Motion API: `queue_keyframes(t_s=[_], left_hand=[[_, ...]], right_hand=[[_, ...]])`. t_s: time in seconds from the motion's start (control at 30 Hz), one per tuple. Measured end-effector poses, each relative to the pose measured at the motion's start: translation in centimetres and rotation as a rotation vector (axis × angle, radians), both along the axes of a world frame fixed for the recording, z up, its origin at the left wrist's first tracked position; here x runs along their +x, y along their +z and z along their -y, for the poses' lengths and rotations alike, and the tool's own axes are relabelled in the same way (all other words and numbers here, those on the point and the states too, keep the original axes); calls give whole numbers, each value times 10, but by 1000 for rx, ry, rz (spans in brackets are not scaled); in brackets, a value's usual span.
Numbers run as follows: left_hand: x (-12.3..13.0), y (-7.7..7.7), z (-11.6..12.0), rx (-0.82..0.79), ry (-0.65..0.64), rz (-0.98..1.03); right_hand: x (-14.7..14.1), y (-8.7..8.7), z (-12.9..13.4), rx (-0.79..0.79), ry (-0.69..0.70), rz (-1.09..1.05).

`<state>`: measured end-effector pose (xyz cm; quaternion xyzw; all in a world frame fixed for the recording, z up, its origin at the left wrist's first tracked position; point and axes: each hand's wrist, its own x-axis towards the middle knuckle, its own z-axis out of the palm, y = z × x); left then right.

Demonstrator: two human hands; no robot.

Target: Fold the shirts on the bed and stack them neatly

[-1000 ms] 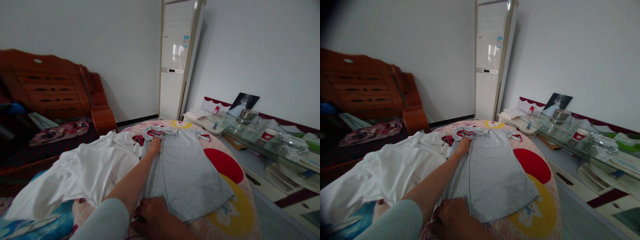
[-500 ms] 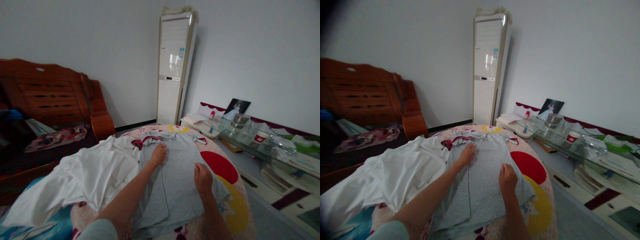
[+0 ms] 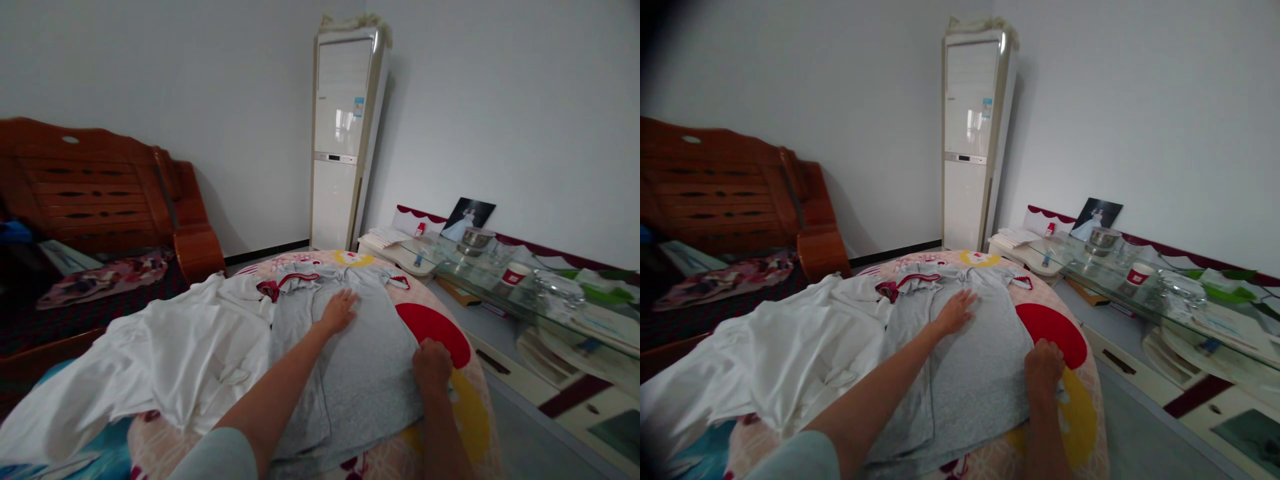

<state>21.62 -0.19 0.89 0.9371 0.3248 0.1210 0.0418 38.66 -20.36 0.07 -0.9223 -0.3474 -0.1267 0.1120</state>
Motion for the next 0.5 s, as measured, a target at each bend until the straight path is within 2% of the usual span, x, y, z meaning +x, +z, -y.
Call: queue_keyframes(t_s=[0.07,0.1,0.17,0.23,0.33,0.43,0.5], left_hand=[[15,-1,9,-7,-144,16],[20,-4,11,-27,-168,6],[23,-13,8,-66,-94,-27],[22,-19,-1,-76,66,-42],[22,-17,-15,-71,208,-29],[38,-8,-15,-74,181,-25],[51,-7,-9,-64,80,-15]], right_hand=[[0,5,1,48,-29,-65],[0,7,2,69,-61,-109],[2,11,5,86,-129,-197],[4,13,8,74,-169,-265],[7,12,9,29,-154,-321],[8,10,6,7,-134,-323],[9,9,4,0,-131,-321]])
